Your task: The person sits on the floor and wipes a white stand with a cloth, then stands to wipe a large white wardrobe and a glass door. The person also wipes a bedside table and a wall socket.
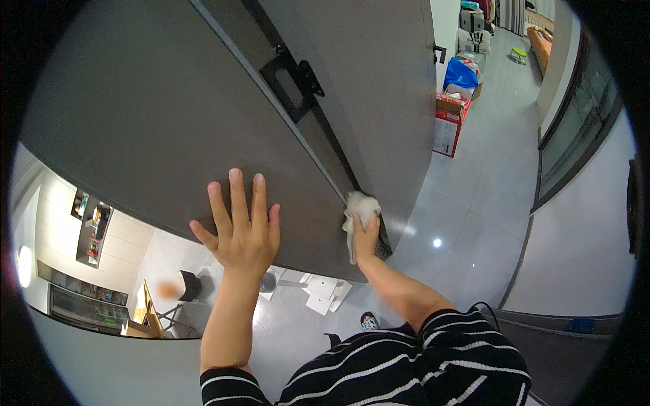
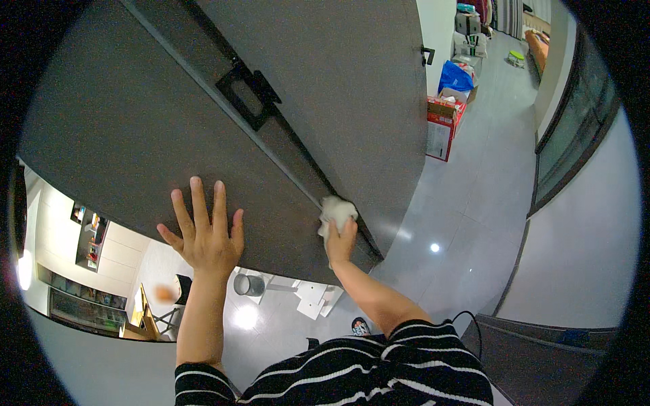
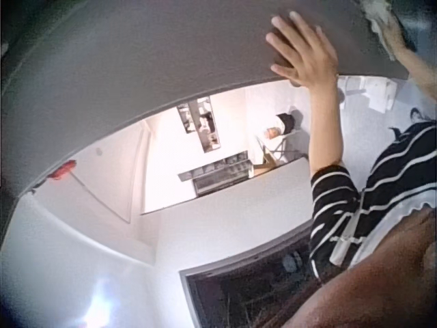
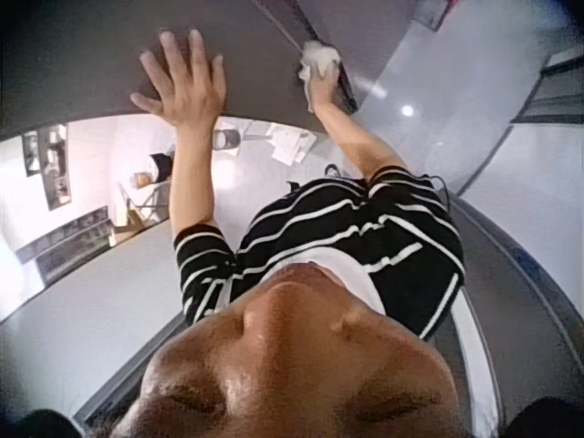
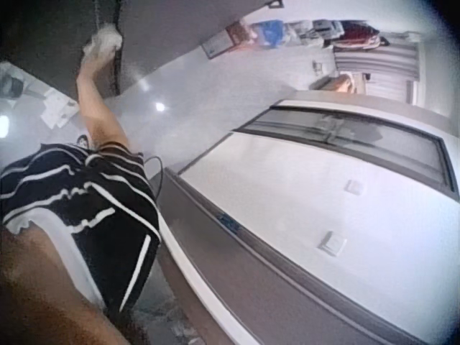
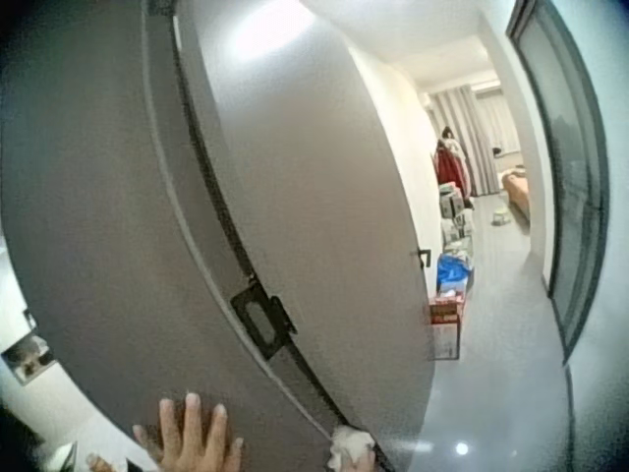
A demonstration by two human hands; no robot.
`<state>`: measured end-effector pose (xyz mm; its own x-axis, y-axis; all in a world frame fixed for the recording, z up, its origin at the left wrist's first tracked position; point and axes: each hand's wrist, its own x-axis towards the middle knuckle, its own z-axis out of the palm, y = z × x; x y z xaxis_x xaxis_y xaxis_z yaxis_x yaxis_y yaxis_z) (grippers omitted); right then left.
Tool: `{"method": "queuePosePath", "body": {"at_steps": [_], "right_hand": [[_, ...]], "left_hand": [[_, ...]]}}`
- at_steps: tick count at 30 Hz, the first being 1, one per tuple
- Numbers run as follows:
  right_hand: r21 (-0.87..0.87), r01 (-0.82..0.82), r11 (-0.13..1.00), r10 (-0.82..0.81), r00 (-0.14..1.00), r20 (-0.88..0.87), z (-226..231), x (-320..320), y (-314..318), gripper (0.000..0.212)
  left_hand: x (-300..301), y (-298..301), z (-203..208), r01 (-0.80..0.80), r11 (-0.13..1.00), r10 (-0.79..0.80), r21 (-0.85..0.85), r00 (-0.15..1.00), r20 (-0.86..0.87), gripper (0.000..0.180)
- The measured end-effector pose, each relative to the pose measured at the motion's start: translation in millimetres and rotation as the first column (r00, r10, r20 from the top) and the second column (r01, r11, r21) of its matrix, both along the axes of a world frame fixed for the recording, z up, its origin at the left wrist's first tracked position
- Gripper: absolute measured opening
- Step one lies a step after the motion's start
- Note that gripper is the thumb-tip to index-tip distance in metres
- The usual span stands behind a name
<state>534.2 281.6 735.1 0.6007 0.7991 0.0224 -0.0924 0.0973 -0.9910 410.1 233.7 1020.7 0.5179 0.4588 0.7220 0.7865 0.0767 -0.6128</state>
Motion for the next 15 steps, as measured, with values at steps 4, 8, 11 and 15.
{"method": "queuePosePath", "body": {"at_steps": [4, 8, 11, 15], "right_hand": [[0.542, -0.046, 0.839, -0.118, 0.958, 0.263, 162.3, 24.7, 27.4, 0.044], [0.659, -0.032, 0.752, -0.289, 0.882, 0.372, 237.6, 28.6, 50.7, 0.043], [0.560, -0.011, 0.828, -0.264, 0.874, 0.408, 180.9, 20.6, 57.4, 0.037], [0.163, 0.063, 0.985, -0.116, 0.934, 0.338, 45.4, 6.3, 33.6, 0.039]], "left_hand": [[-0.1, -3.3, -4.4, -0.003, 1.000, 0.003, -0.025, 1.000, 0.001, 0.047], [1.2, -1.2, -3.5, -0.007, 1.000, 0.007, -0.017, 1.000, 0.008, 0.047], [4.4, 0.0, -0.5, 0.006, 1.000, -0.006, -0.006, 1.000, -0.001, 0.046], [2.0, 3.0, -4.3, 0.021, 0.999, -0.021, 0.027, 1.000, -0.022, 0.047]]}}
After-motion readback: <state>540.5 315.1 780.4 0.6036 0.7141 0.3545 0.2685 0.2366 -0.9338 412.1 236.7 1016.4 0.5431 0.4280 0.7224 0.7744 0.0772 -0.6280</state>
